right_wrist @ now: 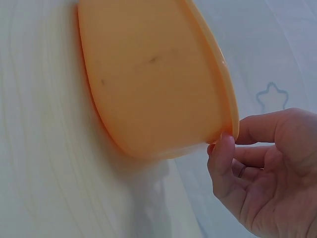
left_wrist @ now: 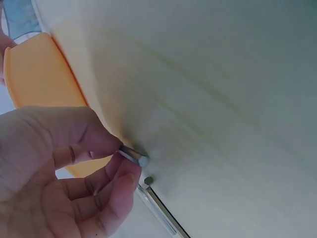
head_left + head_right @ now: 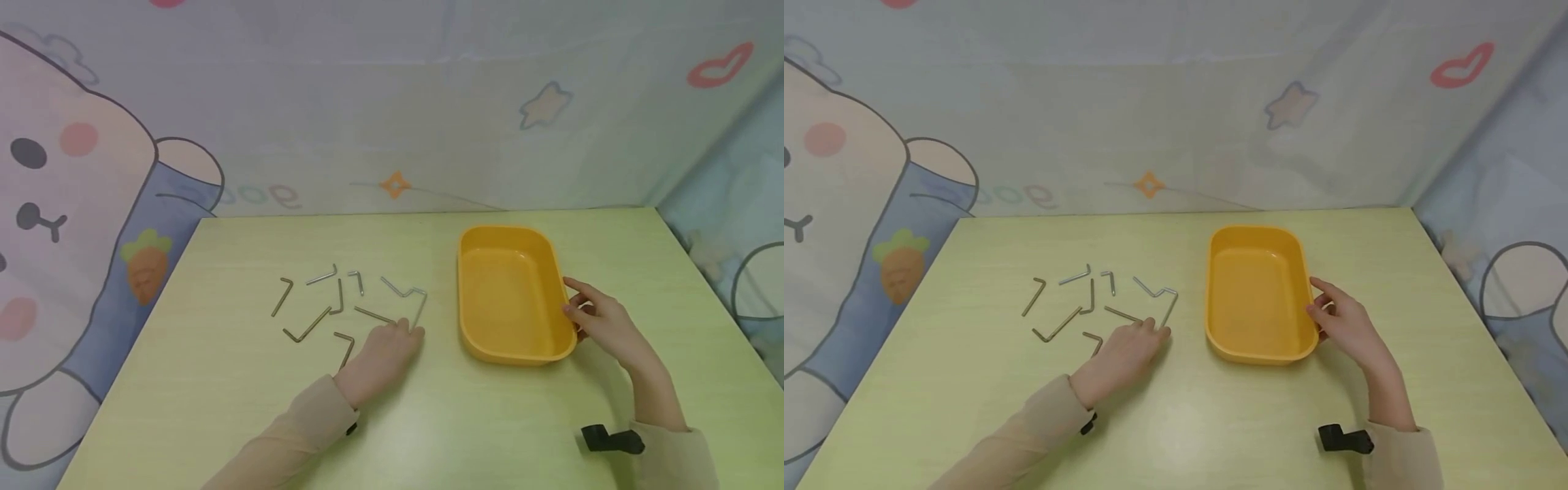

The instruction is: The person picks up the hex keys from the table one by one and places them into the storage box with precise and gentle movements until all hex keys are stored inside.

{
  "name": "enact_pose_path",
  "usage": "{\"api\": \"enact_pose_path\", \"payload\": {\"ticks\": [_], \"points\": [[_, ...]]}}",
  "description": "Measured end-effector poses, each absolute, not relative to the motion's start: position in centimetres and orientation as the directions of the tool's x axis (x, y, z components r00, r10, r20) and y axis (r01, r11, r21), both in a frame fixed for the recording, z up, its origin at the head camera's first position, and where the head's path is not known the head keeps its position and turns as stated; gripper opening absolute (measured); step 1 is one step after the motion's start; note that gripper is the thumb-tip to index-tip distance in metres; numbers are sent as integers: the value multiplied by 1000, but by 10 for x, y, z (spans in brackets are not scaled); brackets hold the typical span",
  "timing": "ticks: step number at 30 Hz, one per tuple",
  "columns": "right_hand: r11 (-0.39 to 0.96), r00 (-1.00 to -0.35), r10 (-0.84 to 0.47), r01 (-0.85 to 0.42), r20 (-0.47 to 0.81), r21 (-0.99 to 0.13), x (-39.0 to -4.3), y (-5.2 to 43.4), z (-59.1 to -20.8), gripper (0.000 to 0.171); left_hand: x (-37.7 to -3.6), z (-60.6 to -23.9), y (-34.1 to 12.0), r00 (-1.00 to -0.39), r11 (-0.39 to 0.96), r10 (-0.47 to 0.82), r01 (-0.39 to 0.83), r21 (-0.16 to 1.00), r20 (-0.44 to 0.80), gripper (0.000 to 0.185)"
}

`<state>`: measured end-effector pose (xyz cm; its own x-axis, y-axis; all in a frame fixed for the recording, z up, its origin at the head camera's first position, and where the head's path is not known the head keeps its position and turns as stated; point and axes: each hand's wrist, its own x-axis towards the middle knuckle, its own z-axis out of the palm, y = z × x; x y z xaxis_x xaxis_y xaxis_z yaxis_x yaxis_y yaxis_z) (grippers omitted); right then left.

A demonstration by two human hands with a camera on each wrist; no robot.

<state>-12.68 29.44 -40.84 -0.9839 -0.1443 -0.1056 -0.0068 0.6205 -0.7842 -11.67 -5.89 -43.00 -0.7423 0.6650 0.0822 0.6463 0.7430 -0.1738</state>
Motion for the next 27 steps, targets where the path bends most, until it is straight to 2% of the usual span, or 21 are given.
{"api": "enact_pose_path", "payload": {"ticks": [11,20,27], "points": [[579,-979,-158,13,-128,-815,-127,296,-408,55,-119,-416,-53,-764,777,626,628,-46,155,19],[573,-977,-165,20,-139,-819,-128,293,-408,55,-122,-393,-44,-732,756,608,652,55,309,22],[574,-977,-163,22,-141,-819,-125,294,-407,57,-127,-379,-23,-743,756,600,648,95,295,30]]}}
